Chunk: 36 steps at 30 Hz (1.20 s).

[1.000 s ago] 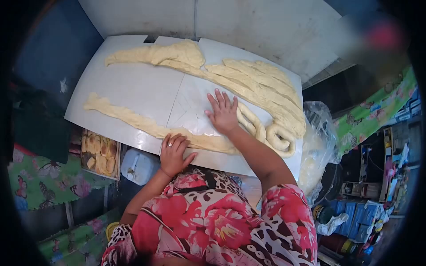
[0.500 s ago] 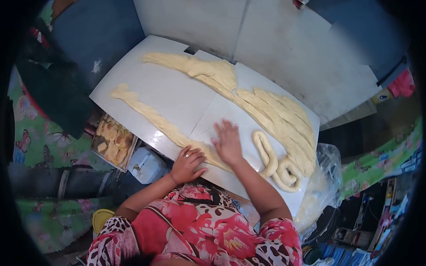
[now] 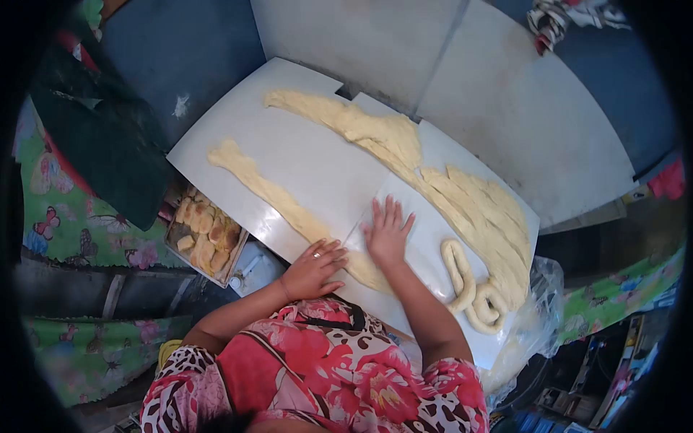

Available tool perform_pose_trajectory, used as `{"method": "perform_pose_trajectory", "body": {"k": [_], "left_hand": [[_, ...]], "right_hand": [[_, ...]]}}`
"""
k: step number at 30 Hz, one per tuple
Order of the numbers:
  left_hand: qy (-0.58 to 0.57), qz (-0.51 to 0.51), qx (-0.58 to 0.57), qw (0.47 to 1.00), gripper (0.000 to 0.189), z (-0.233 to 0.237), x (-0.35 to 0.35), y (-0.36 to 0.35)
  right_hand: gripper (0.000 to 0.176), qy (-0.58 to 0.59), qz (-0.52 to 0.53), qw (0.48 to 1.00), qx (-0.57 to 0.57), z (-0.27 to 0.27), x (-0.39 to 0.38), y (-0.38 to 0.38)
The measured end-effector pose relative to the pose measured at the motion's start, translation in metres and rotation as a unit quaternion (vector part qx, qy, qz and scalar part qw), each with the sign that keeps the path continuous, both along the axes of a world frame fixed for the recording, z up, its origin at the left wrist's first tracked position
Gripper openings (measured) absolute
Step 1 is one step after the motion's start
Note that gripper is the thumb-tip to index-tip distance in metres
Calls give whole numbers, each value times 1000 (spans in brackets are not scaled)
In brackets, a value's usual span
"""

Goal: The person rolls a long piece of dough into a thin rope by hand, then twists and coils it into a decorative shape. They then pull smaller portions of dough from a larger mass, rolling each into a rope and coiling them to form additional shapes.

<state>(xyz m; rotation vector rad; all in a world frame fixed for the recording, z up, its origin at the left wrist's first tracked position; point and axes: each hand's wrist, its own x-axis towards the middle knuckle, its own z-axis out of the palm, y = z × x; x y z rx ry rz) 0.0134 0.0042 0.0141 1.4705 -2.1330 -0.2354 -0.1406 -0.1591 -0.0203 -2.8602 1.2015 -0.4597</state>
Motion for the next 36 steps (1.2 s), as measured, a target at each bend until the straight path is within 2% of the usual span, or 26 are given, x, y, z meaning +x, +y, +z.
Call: {"method": "perform_pose_trajectory", "body": {"k": [1, 2, 3, 5, 9, 10, 11, 13, 17, 18, 19, 20, 21, 22, 23, 24, 25, 27, 28, 30, 31, 33, 34, 35, 36], "left_hand": [[-20, 44, 8, 999, 50, 5, 12, 1], [-27, 55, 51, 997, 50, 9, 24, 1], [-22, 58, 54, 997, 50, 4, 35, 2], [-29, 16, 34, 999, 51, -13, 50, 5], [-38, -13, 37, 998, 51, -20, 58, 5], [-36, -14, 36, 999, 51, -22, 60, 3], [-28, -25, 41, 998, 51, -24, 61, 2], [-18, -48, 57, 997, 51, -26, 63, 6], [-23, -66, 6, 998, 46, -14, 76, -2], [69, -67, 56, 994, 41, -12, 85, -7], [162, -68, 105, 979, 37, -8, 92, -13], [243, -2, 93, 966, 23, 13, 103, -21], [268, 36, 94, 958, 17, 24, 120, -37], [268, 75, 16, 960, 16, 27, 135, -53], [210, 93, -44, 972, 18, 32, 146, -73], [145, 89, 50, 984, 31, 41, 153, -88], [144, 85, 55, 984, 31, 36, 148, -97], [-91, -17, 8, 996, 50, 17, 130, -121], [-94, -23, 7, 995, 50, 10, 124, -130], [-219, -66, 69, 971, 64, -3, 115, -145], [-223, -76, 69, 969, 64, -7, 116, -159], [-329, -74, -77, 938, 66, -7, 116, -187], [-277, -115, -36, 953, 65, -4, 110, -187], [-277, -118, -42, 953, 65, -2, 104, -185], [-270, -219, 51, 936, 64, 5, 95, -172]], "right_hand": [[64, 10, 15, 1000, 22, 3, 6, 11], [64, 45, 110, 987, 111, 9, 6, 18], [64, 50, 112, 986, 114, 7, 13, 11], [62, -32, -45, 998, 15, 2, 23, -13], [61, -43, -63, 997, -6, -6, 52, -7], [62, 72, 24, 994, 74, 10, 61, 17], [67, 77, 127, 989, -14, -17, 58, 22], [65, -7, -78, 997, 12, -5, 77, 9], [62, 11, -103, 995, 6, 19, 99, -12], [62, 7, -101, 995, 3, 25, 105, -6], [59, -88, -31, 992, 88, 31, 107, 13], [55, -182, 39, 968, 171, 35, 104, 33], [53, -156, 68, 965, 197, 37, 98, 55], [50, -129, 98, 961, 223, 36, 92, 75], [50, -129, 99, 961, 222, 31, 88, 91], [49, -76, 122, 975, 170, 26, 85, 109], [47, -24, 142, 983, 118, 23, 84, 121], [46, -39, 134, 982, 125, 20, 83, 121], [45, -53, 130, 981, 131, 20, 84, 119], [43, -60, 116, 983, 127, 20, 85, 121], [42, -62, 109, 984, 125, 20, 86, 124], [40, -70, 100, 984, 131, 20, 85, 127], [38, -74, 101, 983, 132, 21, 83, 126], [38, -73, 97, 984, 128, 21, 82, 125], [37, -77, 101, 984, 125, 19, 81, 126]]}}
